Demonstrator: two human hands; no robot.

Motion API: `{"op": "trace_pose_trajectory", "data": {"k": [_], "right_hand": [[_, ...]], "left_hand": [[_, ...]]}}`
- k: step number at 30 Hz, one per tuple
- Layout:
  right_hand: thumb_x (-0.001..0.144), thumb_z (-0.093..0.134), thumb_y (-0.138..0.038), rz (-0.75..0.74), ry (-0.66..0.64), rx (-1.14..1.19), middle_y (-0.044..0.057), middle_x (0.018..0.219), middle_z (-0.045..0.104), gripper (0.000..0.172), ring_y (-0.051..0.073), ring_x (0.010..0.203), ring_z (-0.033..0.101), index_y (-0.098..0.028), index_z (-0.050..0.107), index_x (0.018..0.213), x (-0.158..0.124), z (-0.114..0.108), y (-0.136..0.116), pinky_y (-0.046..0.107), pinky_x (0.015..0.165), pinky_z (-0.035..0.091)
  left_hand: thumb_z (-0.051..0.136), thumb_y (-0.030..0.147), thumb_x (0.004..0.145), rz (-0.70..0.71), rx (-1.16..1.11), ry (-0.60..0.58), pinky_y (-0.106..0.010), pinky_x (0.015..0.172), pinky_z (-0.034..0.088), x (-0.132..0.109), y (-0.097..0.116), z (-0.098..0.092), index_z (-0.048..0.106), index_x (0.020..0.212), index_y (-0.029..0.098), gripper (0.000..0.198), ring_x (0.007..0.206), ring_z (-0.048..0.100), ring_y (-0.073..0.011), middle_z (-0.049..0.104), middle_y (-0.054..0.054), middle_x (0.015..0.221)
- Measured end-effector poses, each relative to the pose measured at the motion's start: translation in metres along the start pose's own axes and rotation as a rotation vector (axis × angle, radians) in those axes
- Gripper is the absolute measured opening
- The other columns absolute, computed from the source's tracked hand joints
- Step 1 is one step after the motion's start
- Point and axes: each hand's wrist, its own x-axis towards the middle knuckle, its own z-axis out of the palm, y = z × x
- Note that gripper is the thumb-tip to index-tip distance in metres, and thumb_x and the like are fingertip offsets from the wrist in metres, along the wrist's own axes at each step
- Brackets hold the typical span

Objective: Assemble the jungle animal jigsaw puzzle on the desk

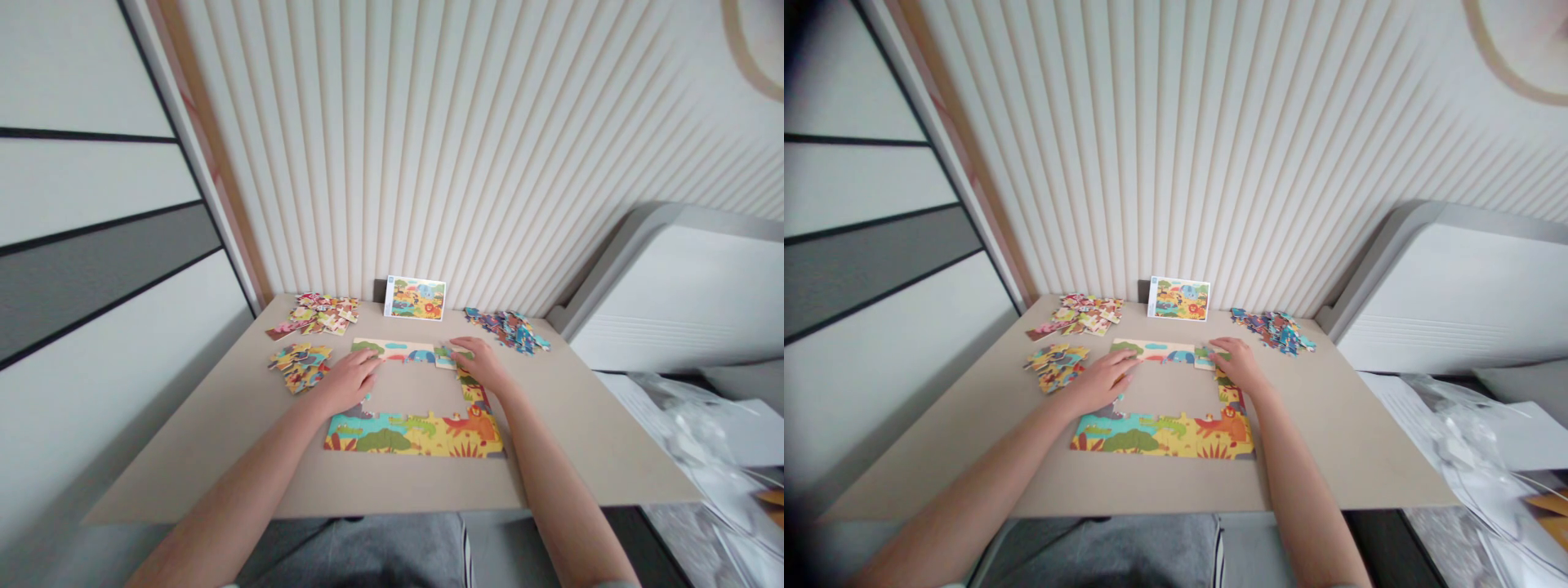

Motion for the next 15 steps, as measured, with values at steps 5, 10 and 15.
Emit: {"op": "trace_pose_trajectory", "data": {"k": [5,10,15], "right_hand": [[0.086,0.071,-0.046,-0.001,-0.096,-0.007,0.007,0.131,0.069,0.046,0.031,0.122,0.061,-0.03,0.069,0.129,-0.011,-0.001,-0.002,0.048,0.11,0.042],[0.086,0.072,-0.044,0.012,-0.111,-0.063,0.008,0.131,0.068,0.05,0.032,0.123,0.06,-0.032,0.065,0.134,-0.007,0.008,-0.006,0.049,0.109,0.04],[0.082,0.073,-0.043,0.054,-0.017,-0.056,0.01,0.117,0.068,0.054,0.029,0.108,0.063,-0.029,0.066,0.134,-0.005,0.006,-0.01,0.043,0.097,0.046]], "left_hand": [[0.047,0.026,0.099,-0.006,-0.005,0.007,-0.047,0.118,0.04,0.0,-0.001,0.001,0.058,0.14,0.027,0.043,0.135,0.05,-0.0273,0.055,-0.009,0.145],[0.046,0.027,0.1,-0.01,0.018,-0.011,-0.048,0.117,0.04,0.0,0.0,0.001,0.057,0.141,0.026,0.043,0.136,0.049,-0.0273,0.054,-0.009,0.146],[0.045,0.03,0.101,-0.018,0.014,-0.021,-0.046,0.118,0.039,0.0,0.001,-0.001,0.056,0.142,0.025,0.043,0.137,0.048,-0.0271,0.054,-0.009,0.147]]}}
